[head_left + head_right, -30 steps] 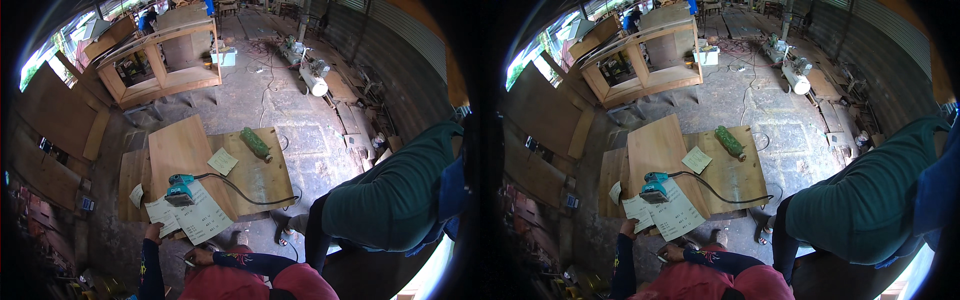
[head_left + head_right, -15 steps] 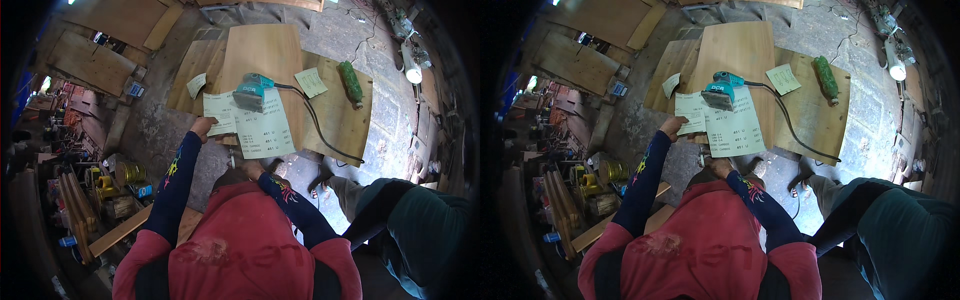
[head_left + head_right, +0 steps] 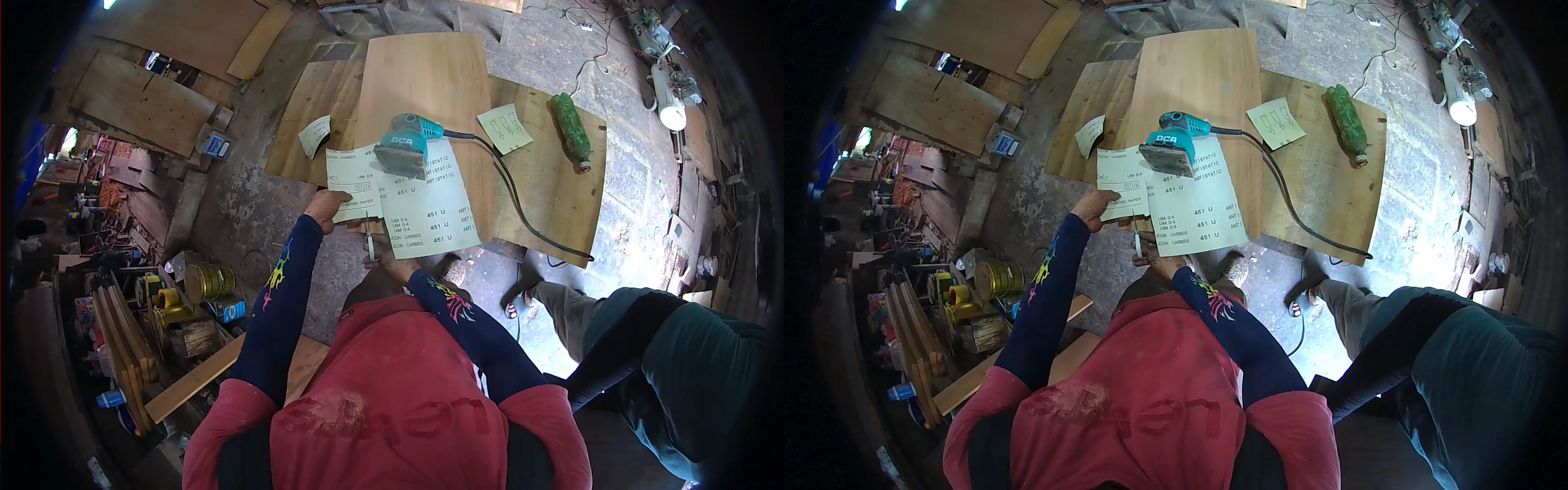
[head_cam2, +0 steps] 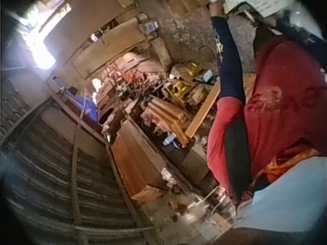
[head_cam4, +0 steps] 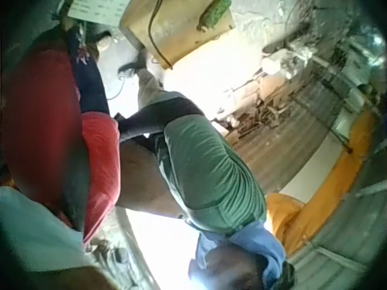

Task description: Cutting and organizing sandpaper sheets for an orbital sander in a woodworking shop.

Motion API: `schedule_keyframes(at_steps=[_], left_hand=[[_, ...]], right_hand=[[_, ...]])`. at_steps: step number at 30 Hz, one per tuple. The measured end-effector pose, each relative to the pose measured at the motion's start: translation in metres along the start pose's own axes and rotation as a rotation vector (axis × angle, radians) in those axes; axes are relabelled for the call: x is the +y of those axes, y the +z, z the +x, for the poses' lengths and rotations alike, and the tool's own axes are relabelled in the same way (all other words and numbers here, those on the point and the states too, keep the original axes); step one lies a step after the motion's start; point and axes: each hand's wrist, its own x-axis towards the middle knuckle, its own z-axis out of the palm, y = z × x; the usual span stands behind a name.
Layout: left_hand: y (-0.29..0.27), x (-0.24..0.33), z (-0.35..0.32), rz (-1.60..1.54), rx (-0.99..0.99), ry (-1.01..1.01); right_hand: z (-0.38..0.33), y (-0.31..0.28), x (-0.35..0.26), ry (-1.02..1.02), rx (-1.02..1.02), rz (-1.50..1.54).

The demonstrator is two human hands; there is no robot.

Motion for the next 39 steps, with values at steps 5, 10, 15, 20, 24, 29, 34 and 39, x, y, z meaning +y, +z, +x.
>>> schedule_keyframes(at_steps=[5,10,15,20,24,29,34,39], left_hand=[[-0.006,-0.001,-0.003,-0.074,-0.047,-0.053],[-0.002,0.002,0.000,-0.064,-0.015,-0.077],[0.011,0.007,-0.004,0.036,0.009,-0.082],[-0.008,-0.006,-0.001,0.050,-0.086,0.022],[-0.014,-0.018,-0.005,-0.073,-0.168,0.027],[-0.019,-0.031,0.005,-0.096,-0.163,0.015],[-0.023,-0.035,0.010,-0.106,-0.193,0.011],[-0.023,-0.025,0.015,-0.100,-0.200,-0.022]], right_hand=[[0.004,0.003,0.005,0.030,0.049,-0.041],[0.012,-0.019,0.047,-0.570,-0.156,-0.495],[0.009,-0.011,0.033,0.024,-0.104,0.286],[-0.049,0.033,-0.031,0.087,-0.198,-0.413],[-0.098,0.063,-0.079,0.194,-0.302,-0.282],[-0.099,0.011,-0.098,0.273,-0.176,-0.065],[-0.085,-0.004,-0.111,0.359,-0.027,-0.023],[-0.054,-0.012,-0.122,0.361,0.018,-0.058]])
